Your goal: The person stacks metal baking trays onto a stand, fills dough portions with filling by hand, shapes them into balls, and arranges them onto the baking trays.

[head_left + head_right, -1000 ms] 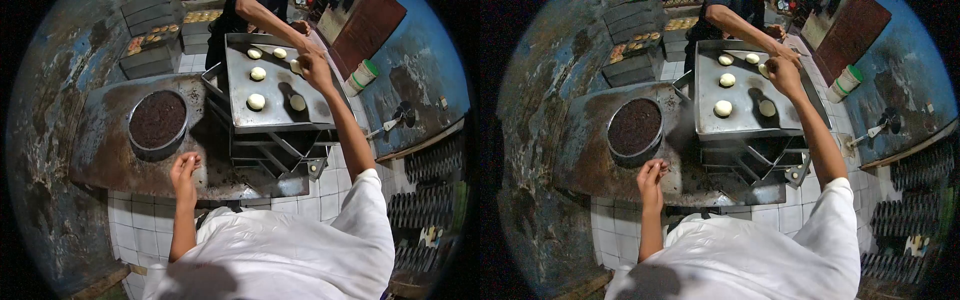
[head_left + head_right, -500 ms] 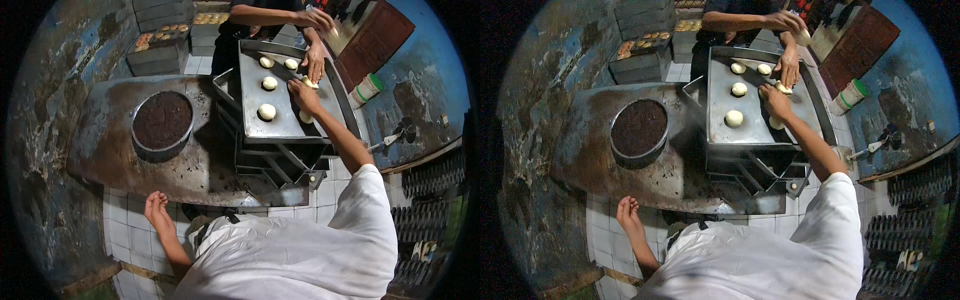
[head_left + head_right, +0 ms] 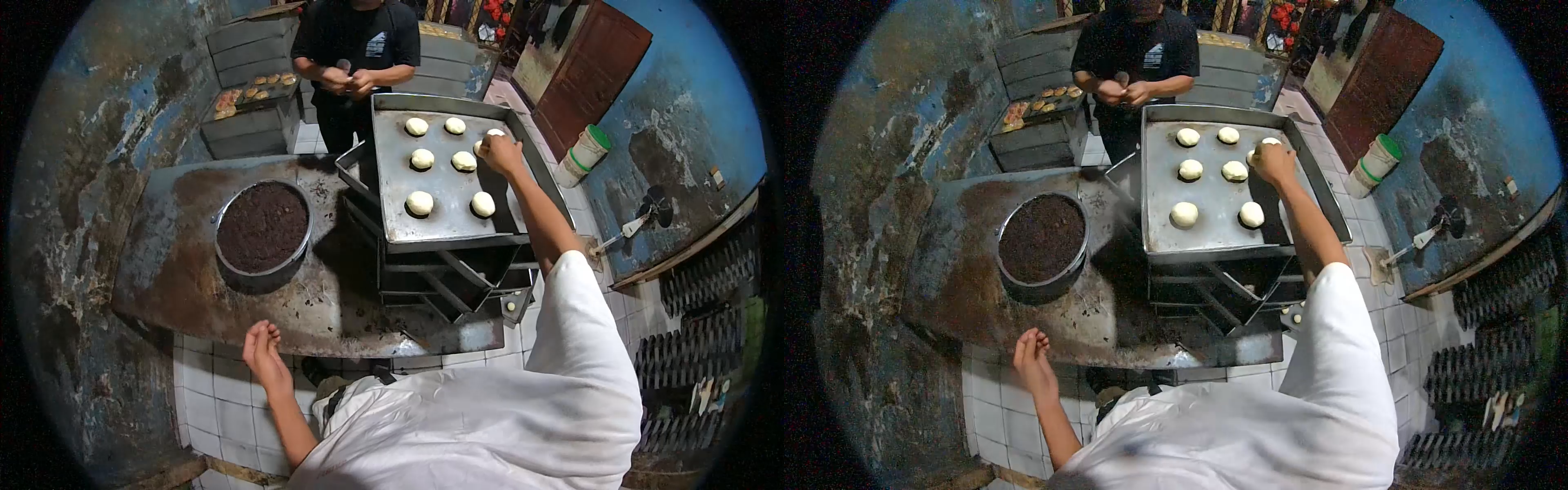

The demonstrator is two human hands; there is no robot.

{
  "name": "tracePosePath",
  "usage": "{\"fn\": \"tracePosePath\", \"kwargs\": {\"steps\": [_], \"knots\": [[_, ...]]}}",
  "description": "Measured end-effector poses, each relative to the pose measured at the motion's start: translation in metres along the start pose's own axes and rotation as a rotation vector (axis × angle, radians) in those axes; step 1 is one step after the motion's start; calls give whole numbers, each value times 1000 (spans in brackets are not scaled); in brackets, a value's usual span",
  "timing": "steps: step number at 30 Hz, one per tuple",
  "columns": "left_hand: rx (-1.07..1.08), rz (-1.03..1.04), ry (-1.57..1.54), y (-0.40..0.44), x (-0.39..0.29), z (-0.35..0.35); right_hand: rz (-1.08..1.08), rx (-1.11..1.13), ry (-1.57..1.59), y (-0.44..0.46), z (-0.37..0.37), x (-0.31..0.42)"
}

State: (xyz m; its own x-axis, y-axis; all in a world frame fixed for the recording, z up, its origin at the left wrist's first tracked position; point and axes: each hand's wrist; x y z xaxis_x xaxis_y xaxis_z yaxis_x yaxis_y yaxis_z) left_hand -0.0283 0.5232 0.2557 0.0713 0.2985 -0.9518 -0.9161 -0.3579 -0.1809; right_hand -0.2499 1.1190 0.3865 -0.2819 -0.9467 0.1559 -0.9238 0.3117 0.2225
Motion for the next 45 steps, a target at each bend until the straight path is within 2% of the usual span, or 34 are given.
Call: {"fn": "tracePosePath", "kwargs": {"steps": [1, 2, 4, 6, 9, 10, 11, 12, 13, 14, 16, 19, 20, 22, 24, 25, 26, 27, 28, 29, 30, 31, 32, 33, 34, 35, 36, 37, 38, 40, 42, 45], "knots": [[-4, 0, 8, 1, -8, 11, 6, -20, 59, 9, 5, -8], [56, 31, 14, 3, -14, 25, 124, -50, 200, 17, 9, -17], [143, 79, 54, 0, -32, 60, 139, -7, 643, 32, 7, -48], [261, 148, 86, -1, -43, 95, 125, 56, 1115, -19, -46, -13], [458, 229, 148, -16, -69, 162, -79, 209, 1416, -88, -85, 18], [549, 264, 162, -23, -75, 181, -24, 160, 1572, -133, -107, 66], [634, 315, 122, -30, -80, 199, -98, 272, 1525, -166, -121, 89], [709, 307, 63, -37, -78, 214, -3, 240, 1511, -197, -124, 113], [785, 259, 10, -46, -83, 224, -66, 275, 1534, -218, -112, 124], [857, 205, -44, -54, -88, 230, 7, 362, 1579, -243, -111, 142], [843, 167, -71, -59, -71, 224, 46, 327, 1757, -276, -90, 166], [779, 130, 39, -65, -50, 202, 214, 13, 1680, -308, -51, 198], [775, 99, 62, -66, -38, 193, 163, -203, 1539, -315, -20, 208], [719, -265, -45, -67, -13, 165, 124, -331, 1359, -326, 15, 228], [736, -509, -154, -46, 1, 132, 232, -91, 1401, -341, 63, 237], [693, -576, -192, -42, 10, 112, 313, 173, 1521, -353, 100, 238], [652, -634, -236, -37, 21, 92, 509, 517, 1951, -366, 126, 244], [636, -642, -230, -36, 30, 73, 761, 722, 2147, -375, 136, 245], [531, -694, -284, -35, 36, 55, 1026, 937, 2313, -380, 144, 238], [426, -741, -341, -32, 38, 43, 835, 1122, 2366, -387, 158, 213], [405, -686, -327, -29, 35, 35, 763, 976, 2074, -389, 166, 198], [416, -647, -394, -20, 32, 26, 532, 593, 1585, -412, 229, 182], [423, -604, -462, -12, 29, 16, 215, 398, 838, -408, 207, 165], [399, -595, -472, -3, 29, 6, 35, 129, 509, -430, 253, 136], [399, -608, -473, 6, 32, -3, 179, 296, 445, -439, 270, 121], [394, -612, -473, 19, 36, -15, 209, 527, 388, -435, 262, 117], [385, -611, -476, 31, 40, -29, 111, 579, 310, -444, 281, 98], [384, -619, -318, 42, 49, -44, 66, 470, 269, -445, 288, 98], [228, -724, -295, 53, 45, -48, 90, 484, 291, -437, 276, 110], [109, -751, -322, 75, 37, -65, -14, 418, 186, -422, 260, 134], [56, -728, -335, 101, 33, -85, 39, 588, 356, -394, 231, 172], [-43, -706, -308, 134, 28, -107, -103, 540, 494, -326, 161, 306]]}}
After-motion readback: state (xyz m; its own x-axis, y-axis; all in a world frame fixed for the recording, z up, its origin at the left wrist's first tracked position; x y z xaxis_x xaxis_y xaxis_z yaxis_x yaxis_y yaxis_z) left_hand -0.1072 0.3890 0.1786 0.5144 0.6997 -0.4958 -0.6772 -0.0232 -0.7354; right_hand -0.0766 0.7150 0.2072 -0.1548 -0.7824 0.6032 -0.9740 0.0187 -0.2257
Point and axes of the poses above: each hand's wrist, its own y-axis towards the middle knuckle, its own z-axis out of the palm, x = y × z, and after that the axes turned 10 degrees about y, right-handed
